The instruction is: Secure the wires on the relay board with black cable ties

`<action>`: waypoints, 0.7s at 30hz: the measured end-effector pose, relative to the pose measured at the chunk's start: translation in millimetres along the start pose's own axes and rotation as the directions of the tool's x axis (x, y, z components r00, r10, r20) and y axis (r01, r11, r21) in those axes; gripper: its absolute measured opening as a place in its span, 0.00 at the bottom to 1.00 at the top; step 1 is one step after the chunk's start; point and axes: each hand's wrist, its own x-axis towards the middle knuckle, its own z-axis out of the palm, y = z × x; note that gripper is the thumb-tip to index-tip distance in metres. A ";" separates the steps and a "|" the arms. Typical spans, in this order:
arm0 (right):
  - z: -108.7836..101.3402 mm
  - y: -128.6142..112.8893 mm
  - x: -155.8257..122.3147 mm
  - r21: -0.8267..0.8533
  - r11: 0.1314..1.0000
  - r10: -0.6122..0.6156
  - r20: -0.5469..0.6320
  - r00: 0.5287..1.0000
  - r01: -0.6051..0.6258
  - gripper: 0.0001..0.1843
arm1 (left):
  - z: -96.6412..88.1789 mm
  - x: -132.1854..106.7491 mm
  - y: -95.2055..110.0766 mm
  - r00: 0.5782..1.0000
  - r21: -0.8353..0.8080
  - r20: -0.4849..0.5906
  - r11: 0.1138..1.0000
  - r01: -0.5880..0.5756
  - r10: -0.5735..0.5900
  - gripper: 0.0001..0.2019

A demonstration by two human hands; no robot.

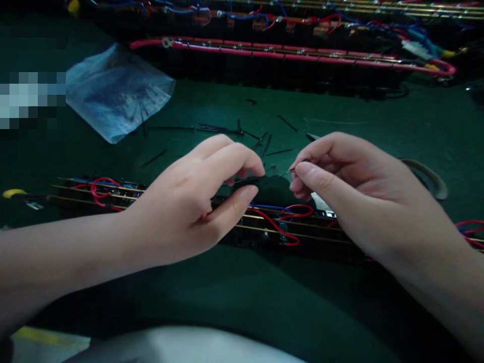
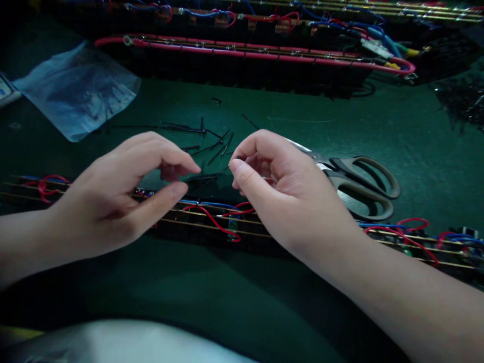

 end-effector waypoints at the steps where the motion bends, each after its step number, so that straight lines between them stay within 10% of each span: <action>1: -0.5 0.5 -0.4 -0.017 1.000 0.001 0.005 1.000 -0.001 0.05 | -0.2 0.4 0.5 1.000 -0.019 0.005 1.000 0.024 -0.024 0.05; 10: -4.8 -0.9 -1.2 -0.110 0.992 -0.048 0.085 0.995 0.057 0.06 | -5.0 2.1 2.8 0.991 -0.210 0.116 0.973 0.090 -0.067 0.09; 21: -6.9 -2.5 -3.1 -0.103 0.992 -0.069 0.083 0.994 0.077 0.06 | 3.3 -2.2 4.0 0.949 0.232 0.225 0.934 -0.273 0.221 0.10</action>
